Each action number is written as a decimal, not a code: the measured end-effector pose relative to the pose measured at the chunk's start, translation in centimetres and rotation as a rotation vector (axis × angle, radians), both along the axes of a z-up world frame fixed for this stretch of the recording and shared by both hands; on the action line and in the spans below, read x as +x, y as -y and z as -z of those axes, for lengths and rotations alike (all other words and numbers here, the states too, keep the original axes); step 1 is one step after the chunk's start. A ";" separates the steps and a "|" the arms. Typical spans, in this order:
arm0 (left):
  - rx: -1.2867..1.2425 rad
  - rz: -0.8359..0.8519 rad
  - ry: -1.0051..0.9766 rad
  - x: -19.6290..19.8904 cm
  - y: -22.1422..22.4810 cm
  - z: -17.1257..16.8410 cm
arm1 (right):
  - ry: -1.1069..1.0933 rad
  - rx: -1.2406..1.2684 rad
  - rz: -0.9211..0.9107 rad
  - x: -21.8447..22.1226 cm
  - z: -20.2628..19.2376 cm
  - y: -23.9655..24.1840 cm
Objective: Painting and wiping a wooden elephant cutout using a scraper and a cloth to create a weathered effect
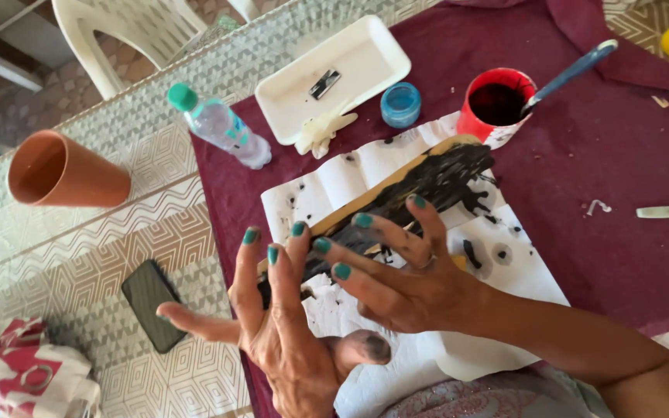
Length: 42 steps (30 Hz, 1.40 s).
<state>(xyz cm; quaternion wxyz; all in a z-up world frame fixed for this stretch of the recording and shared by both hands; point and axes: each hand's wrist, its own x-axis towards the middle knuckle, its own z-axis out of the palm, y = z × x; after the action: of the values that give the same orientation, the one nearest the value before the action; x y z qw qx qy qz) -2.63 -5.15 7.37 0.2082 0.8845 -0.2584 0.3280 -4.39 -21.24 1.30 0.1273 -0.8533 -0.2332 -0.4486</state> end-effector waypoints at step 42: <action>-0.023 -0.037 -0.055 1.0 1.4 -0.1 | -0.764 0.521 0.056 -6.4 11.2 7.8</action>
<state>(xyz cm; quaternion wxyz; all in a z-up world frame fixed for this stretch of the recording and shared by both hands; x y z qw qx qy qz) -1.58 -6.59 7.44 0.2191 0.8955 -0.2322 0.3101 -10.77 -29.05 -9.92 0.4021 -0.9030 -0.0259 -0.1488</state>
